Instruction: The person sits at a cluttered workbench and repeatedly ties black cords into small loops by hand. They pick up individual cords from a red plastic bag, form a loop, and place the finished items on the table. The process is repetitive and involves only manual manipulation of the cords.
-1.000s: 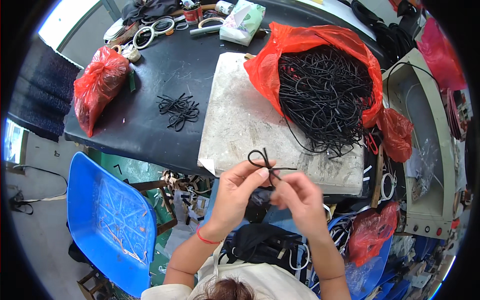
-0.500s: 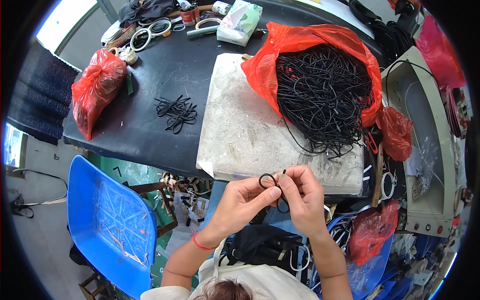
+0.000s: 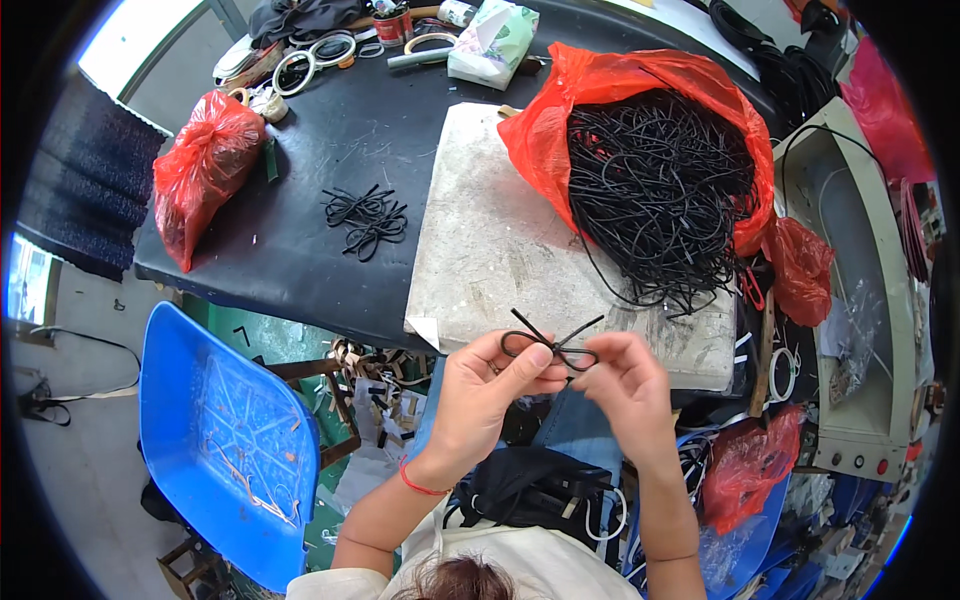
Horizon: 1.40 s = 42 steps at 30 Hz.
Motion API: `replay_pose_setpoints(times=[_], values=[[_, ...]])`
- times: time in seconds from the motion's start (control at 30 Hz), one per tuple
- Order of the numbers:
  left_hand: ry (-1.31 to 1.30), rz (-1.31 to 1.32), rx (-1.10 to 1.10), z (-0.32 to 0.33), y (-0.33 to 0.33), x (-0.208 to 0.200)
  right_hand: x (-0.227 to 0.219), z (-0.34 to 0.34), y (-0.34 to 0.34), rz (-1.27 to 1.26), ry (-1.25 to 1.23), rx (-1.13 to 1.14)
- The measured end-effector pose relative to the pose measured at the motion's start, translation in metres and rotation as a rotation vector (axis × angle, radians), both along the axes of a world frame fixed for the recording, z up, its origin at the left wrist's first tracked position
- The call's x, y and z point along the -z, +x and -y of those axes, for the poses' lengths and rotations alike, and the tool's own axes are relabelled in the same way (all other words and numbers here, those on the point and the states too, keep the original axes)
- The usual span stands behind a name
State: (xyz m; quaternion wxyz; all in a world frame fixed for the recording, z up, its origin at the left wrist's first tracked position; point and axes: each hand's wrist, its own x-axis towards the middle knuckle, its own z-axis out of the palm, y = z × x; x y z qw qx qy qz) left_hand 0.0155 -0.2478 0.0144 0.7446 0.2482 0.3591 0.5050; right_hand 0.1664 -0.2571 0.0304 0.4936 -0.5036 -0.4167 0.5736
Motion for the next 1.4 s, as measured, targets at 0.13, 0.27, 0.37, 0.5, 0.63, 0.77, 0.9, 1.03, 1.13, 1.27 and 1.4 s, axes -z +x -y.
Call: replay_pose_setpoints(times=[0.13, 0.27, 0.37, 0.5, 0.63, 0.77, 0.9, 1.03, 1.13, 1.27, 1.4], values=[[0.082, -0.13, 0.042, 0.008, 0.001, 0.001, -0.004, 0.0, 0.002, 0.103, 0.041, -0.091], [0.145, -0.211, 0.026, 0.01, 0.002, 0.003, -0.009, 0.0, 0.005, 0.042, 0.001, -0.16], [0.136, -0.2, -0.01, 0.013, 0.006, 0.006, -0.004, 0.001, 0.006, 0.073, 0.058, -0.183], [0.117, -0.178, -0.019, 0.013, 0.007, 0.007, -0.003, 0.0, 0.009, 0.084, 0.076, -0.234], [0.097, -0.192, 0.022, 0.009, 0.003, 0.003, -0.006, -0.002, 0.012, 0.008, -0.011, -0.26], [0.12, -0.255, 0.07, 0.009, 0.002, 0.002, 0.001, -0.012, 0.009, -0.08, -0.16, -0.199], [0.212, -0.3, 0.166, 0.009, -0.002, 0.002, 0.005, -0.011, 0.006, 0.016, -0.005, -0.204], [0.115, -0.203, 0.24, 0.007, 0.001, -0.001, 0.01, -0.007, 0.001, 0.174, 0.126, -0.073], [0.124, -0.213, 0.178, 0.011, 0.004, 0.005, 0.015, -0.005, -0.005, 0.276, 0.232, 0.07], [0.346, -0.474, 0.047, 0.019, 0.014, 0.012, 0.016, -0.005, -0.011, 0.221, 0.175, 0.178], [0.434, -0.642, 0.075, 0.017, 0.014, 0.013, 0.025, -0.005, -0.008, 0.169, 0.122, 0.201]])
